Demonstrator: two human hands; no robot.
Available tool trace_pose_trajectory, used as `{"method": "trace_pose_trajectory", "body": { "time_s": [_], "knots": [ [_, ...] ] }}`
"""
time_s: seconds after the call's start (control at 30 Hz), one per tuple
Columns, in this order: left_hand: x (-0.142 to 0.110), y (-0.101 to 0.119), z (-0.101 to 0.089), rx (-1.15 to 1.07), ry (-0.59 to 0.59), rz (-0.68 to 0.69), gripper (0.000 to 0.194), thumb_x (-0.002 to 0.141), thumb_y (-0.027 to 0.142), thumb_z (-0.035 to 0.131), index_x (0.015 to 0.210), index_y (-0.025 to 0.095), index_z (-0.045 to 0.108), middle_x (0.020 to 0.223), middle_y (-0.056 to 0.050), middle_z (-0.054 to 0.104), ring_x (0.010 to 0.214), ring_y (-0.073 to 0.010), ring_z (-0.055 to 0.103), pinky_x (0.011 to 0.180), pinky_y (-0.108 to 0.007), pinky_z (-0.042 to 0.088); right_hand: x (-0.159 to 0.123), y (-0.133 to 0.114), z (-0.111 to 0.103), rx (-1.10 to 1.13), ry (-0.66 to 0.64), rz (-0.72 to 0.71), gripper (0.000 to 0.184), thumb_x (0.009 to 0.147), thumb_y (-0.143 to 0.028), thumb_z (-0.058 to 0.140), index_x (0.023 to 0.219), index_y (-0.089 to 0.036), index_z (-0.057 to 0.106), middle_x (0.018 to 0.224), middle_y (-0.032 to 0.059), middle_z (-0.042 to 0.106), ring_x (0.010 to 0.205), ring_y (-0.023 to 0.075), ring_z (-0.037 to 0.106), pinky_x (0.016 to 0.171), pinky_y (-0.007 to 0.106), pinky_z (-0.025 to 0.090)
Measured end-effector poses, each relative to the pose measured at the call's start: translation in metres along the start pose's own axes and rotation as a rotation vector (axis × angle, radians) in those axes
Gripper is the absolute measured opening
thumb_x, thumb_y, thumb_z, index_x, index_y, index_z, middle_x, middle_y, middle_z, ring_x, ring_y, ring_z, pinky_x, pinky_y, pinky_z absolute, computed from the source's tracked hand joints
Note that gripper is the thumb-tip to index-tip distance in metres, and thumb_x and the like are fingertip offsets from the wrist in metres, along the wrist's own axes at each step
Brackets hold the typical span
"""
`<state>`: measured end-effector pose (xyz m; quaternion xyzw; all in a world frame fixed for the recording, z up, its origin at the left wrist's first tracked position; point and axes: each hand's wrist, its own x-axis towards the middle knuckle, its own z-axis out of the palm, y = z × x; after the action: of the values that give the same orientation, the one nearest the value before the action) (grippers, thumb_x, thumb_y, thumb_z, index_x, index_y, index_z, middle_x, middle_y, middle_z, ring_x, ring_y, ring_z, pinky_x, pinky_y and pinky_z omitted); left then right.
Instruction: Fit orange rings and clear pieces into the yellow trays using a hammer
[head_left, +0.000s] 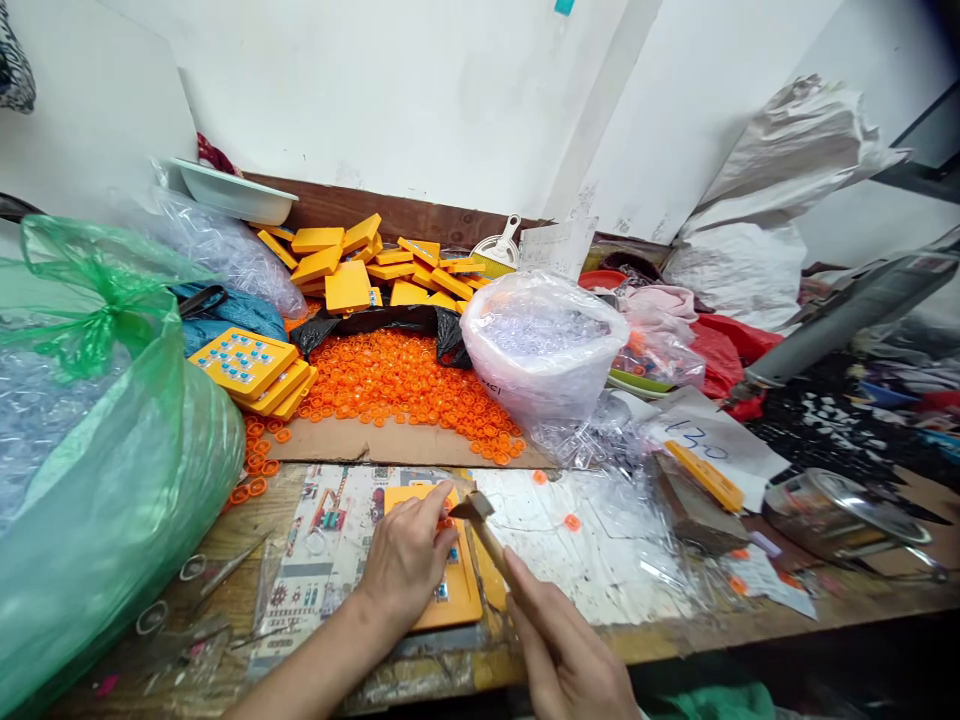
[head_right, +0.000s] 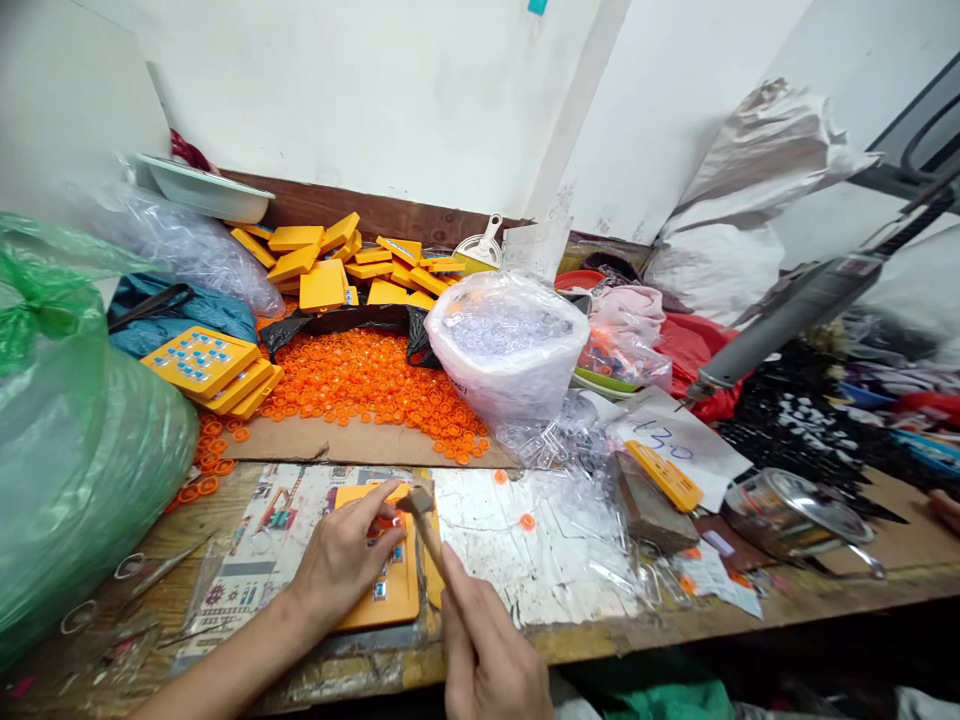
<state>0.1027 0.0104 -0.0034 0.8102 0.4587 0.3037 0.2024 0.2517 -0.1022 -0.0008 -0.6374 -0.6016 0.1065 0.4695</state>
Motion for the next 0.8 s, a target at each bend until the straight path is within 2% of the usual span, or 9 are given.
{"method": "trace_pose_trajectory", "body": {
  "time_s": [0.1,0.2,0.3,0.4,0.47,0.53,0.6,0.7,0.8],
  "knots": [
    [0.000,0.001,-0.001,-0.011,-0.015,-0.053,0.047,0.077,0.015,0.061,0.123,0.021,0.054,0.089,-0.005,0.073,0.076,-0.0217,0.069,0.072,-0.035,0.056,0.003,-0.005,-0.001,0.035,0.091,0.031,0.035,0.087,-0.023,0.053,0.120,-0.028,0.063,0.104,0.0037,0.071,0.093,0.0189,0.067,0.086,0.024,0.050],
    [0.000,0.004,-0.001,-0.023,-0.029,-0.083,0.048,0.077,0.015,0.060,0.124,0.021,0.053,0.089,-0.004,0.074,0.078,-0.0220,0.069,0.073,-0.035,0.056,0.002,-0.002,0.001,-0.016,-0.025,0.094,0.036,0.088,-0.028,0.049,0.122,-0.030,0.062,0.094,0.0032,0.072,0.092,0.0187,0.068,0.083,0.023,0.051],
    [-0.001,0.006,0.003,-0.046,-0.037,-0.098,0.049,0.077,0.013,0.059,0.125,0.018,0.052,0.090,-0.005,0.073,0.080,-0.0221,0.069,0.074,-0.035,0.055,-0.002,0.006,0.006,0.016,-0.080,0.169,0.037,0.087,-0.034,0.049,0.121,-0.031,0.063,0.106,0.0023,0.071,0.101,0.0195,0.066,0.087,0.024,0.051],
    [-0.001,0.000,-0.003,-0.119,-0.003,-0.046,0.051,0.077,0.018,0.062,0.126,0.018,0.051,0.093,-0.005,0.072,0.073,-0.0179,0.067,0.070,-0.030,0.056,-0.004,0.015,0.013,0.170,0.019,0.322,0.039,0.081,-0.042,0.059,0.115,-0.025,0.067,0.120,0.0039,0.066,0.110,0.0237,0.062,0.096,0.030,0.047],
    [0.000,-0.012,-0.020,-0.098,0.102,0.000,0.042,0.081,0.025,0.058,0.123,0.017,0.053,0.098,-0.006,0.071,0.077,-0.0173,0.066,0.073,-0.029,0.055,-0.004,0.020,0.015,0.274,0.103,0.458,0.046,0.075,-0.047,0.064,0.114,-0.022,0.067,0.119,0.0058,0.066,0.111,0.0260,0.061,0.096,0.032,0.047],
    [0.001,-0.032,-0.047,0.074,0.240,-0.008,0.030,0.088,0.028,0.049,0.112,0.015,0.060,0.106,-0.010,0.069,0.095,-0.0212,0.064,0.087,-0.034,0.051,-0.003,0.024,0.014,0.358,0.133,0.561,0.056,0.071,-0.051,0.068,0.117,-0.021,0.064,0.110,0.0063,0.070,0.101,0.0258,0.065,0.084,0.030,0.054],
    [0.001,-0.055,-0.076,0.394,0.281,-0.122,0.030,0.089,0.024,0.042,0.107,0.011,0.063,0.109,-0.014,0.067,0.102,-0.0261,0.060,0.089,-0.038,0.048,0.000,0.025,0.013,0.415,0.117,0.614,0.063,0.069,-0.052,0.070,0.123,-0.020,0.060,0.095,0.0052,0.073,0.076,0.0216,0.069,0.060,0.025,0.056],
    [-0.002,-0.082,-0.103,0.768,0.077,-0.304,0.030,0.085,0.013,0.037,0.088,0.011,0.067,0.094,-0.017,0.067,0.091,-0.0300,0.061,0.080,-0.039,0.048,0.004,0.021,0.010,0.457,0.103,0.652,0.068,0.068,-0.050,0.072,0.127,-0.020,0.055,0.080,0.0016,0.070,0.042,0.0108,0.054,0.034,0.021,0.042],
    [-0.006,-0.092,-0.104,0.802,-0.020,-0.316,0.029,0.080,0.008,0.038,0.082,0.013,0.067,0.083,-0.014,0.067,0.079,-0.0284,0.063,0.072,-0.037,0.048,0.004,0.017,0.010,0.479,0.120,0.665,0.067,0.066,-0.049,0.073,0.125,-0.022,0.056,0.080,0.0009,0.068,0.039,0.0074,0.046,0.032,0.019,0.034]
  ]
}}
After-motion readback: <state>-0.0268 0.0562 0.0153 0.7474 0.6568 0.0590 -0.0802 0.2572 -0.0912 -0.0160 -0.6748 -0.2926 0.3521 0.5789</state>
